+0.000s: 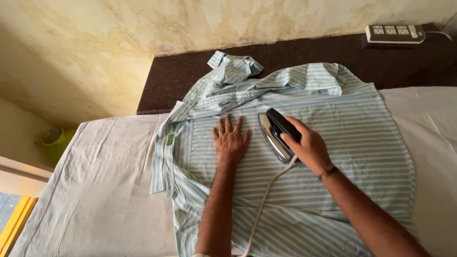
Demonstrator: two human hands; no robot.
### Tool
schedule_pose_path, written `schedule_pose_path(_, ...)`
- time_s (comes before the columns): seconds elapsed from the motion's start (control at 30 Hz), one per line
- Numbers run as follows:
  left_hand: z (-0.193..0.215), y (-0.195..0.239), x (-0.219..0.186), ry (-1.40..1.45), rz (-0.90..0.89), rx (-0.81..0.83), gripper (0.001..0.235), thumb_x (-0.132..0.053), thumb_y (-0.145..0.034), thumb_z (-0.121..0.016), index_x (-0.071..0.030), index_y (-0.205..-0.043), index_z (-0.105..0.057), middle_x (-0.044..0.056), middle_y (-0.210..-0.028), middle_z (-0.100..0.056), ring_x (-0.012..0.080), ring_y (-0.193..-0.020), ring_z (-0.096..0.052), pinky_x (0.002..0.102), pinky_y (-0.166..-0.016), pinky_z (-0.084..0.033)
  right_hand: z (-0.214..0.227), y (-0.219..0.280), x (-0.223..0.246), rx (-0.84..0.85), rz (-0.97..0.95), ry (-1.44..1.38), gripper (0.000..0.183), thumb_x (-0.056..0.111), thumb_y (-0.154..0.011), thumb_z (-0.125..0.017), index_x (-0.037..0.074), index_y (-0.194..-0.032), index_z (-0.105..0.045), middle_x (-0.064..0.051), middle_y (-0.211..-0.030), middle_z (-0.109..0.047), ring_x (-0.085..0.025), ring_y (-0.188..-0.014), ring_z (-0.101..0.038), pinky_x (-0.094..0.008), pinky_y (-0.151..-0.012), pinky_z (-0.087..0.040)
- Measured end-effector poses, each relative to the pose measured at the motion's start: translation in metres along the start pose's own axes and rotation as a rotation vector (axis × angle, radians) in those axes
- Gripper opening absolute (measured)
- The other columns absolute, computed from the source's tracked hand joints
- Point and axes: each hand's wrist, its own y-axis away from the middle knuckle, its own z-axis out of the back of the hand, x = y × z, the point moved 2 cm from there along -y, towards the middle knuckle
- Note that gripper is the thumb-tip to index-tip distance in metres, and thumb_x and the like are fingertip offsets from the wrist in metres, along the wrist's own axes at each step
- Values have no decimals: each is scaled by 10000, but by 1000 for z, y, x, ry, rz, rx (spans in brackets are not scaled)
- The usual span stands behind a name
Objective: The person irons a striped shirt on an ironing board with an iron. They move the iron over the fabric and flatten the shirt by hand.
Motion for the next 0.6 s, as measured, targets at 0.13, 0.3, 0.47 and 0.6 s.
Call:
schedule_pose_path(0.13, 2, -1, -2, 4, -8, -2, 769, -686, -922, -456, -313, -1584, -334, 108, -1702, -160, 348, -1572, -84, 539, -1250, -28, 27, 28, -24, 26, 54, -2, 566, 354, -896, -716, 199, -1425, -592, -94, -1257, -727, -248, -1049, -740, -363, -848, -584)
schedule_pose_path(0.3, 6, 3, -4, -24, -13, 22, 862, -769, -890, -464, -298, -1595, -307, 133, -1693, -145, 354, -1568, -54, 540, -1247, -8, 44, 6, -46, -50, -6, 4, 560, 345, -915, -701, 197, -1444, -594, -101, -1337, -696, -248, -1101, -715, -356, -907, -562)
schedule_pose_path(0.47, 6, 5, -4, -3, -23, 3, 870, -773, -877, -484, -289, -1583, -332, 140, -1687, -166, 354, -1563, -66, 546, -1246, -12, 45, 4, -43, -107, -70, 40, 587, 343, -919, -705, 160, -1462, -578, -120, -1308, -705, -261, -1100, -715, -371, -902, -570)
schedule_pose_path(0.6, -9, 6, -2, -47, -99, 43, 863, -750, -891, -524, -249, -1573, -357, 137, -1679, -198, 363, -1564, -80, 570, -1234, -36, 53, 48, -38, -2, -162, 42, 597, 349, -903, -706, 197, -1467, -583, -96, -1256, -735, -248, -1045, -743, -372, -873, -582)
